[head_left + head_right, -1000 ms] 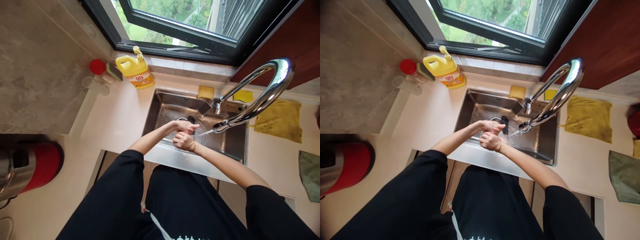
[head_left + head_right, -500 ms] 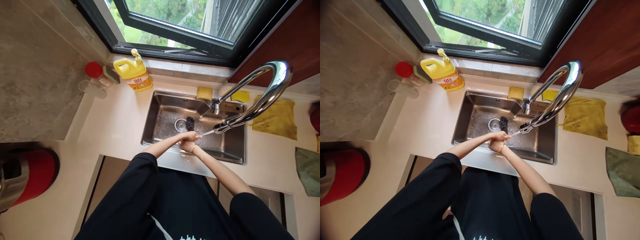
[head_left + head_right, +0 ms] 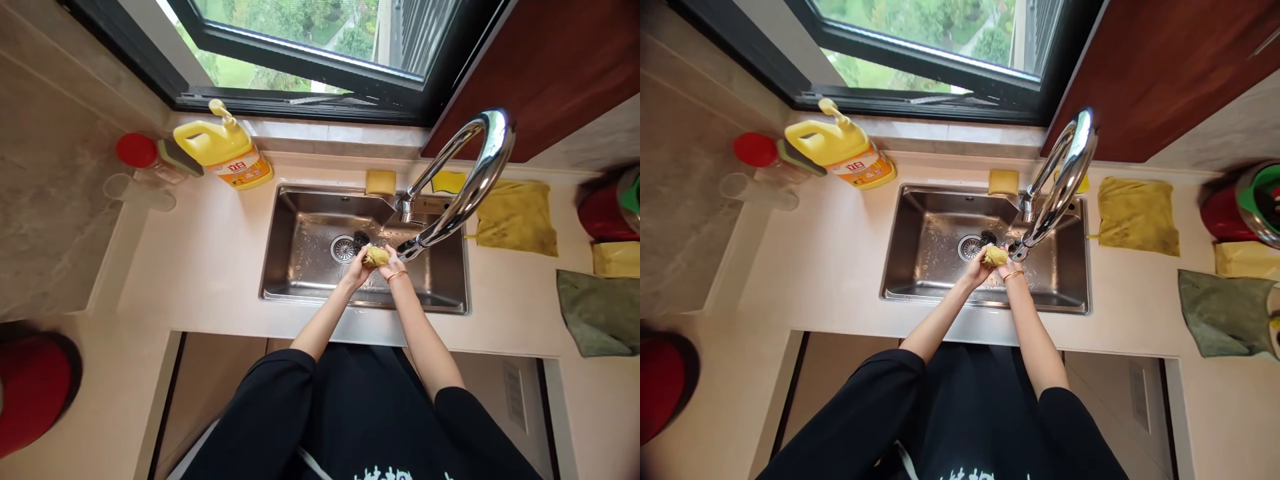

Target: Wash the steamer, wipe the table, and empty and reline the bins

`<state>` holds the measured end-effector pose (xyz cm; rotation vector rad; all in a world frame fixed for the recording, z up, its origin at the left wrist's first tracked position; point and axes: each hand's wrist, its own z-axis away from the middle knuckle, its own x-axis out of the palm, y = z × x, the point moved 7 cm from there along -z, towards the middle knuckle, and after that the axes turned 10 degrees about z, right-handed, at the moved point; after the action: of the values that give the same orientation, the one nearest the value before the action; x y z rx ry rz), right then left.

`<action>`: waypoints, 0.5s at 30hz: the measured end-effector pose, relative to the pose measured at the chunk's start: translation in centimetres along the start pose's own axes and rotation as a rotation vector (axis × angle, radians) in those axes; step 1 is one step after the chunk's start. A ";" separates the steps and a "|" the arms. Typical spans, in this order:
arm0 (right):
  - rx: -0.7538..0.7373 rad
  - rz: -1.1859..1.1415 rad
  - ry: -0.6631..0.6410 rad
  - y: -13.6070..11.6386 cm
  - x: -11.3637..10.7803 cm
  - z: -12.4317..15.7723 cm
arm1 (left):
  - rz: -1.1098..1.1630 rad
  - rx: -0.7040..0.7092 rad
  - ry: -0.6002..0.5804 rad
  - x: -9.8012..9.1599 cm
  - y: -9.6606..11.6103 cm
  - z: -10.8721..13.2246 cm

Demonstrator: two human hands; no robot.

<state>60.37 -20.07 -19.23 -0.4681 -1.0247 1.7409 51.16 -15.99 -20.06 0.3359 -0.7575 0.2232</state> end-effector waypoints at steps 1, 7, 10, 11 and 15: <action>0.046 -0.014 -0.009 0.3 -0.1 0.2 | 0.045 0.017 -0.008 0.3 -0.2 0.0; 0.122 -0.073 0.044 1.3 -1.7 1.4 | 0.134 0.114 0.007 2.2 -0.5 -0.5; 0.031 -0.041 0.084 0.8 -3.5 2.7 | 0.138 0.139 0.009 3.4 -1.0 -1.6; -0.005 0.003 0.069 0.4 -4.2 3.1 | 0.132 0.145 0.014 3.8 -1.3 -2.2; -0.161 0.402 -0.083 -1.8 -6.3 4.7 | -0.009 0.163 0.099 4.1 -3.2 -4.0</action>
<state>60.65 -27.52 -16.06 -0.7506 -1.1962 2.0521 57.60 -17.13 -20.60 0.4796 -0.6411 0.2915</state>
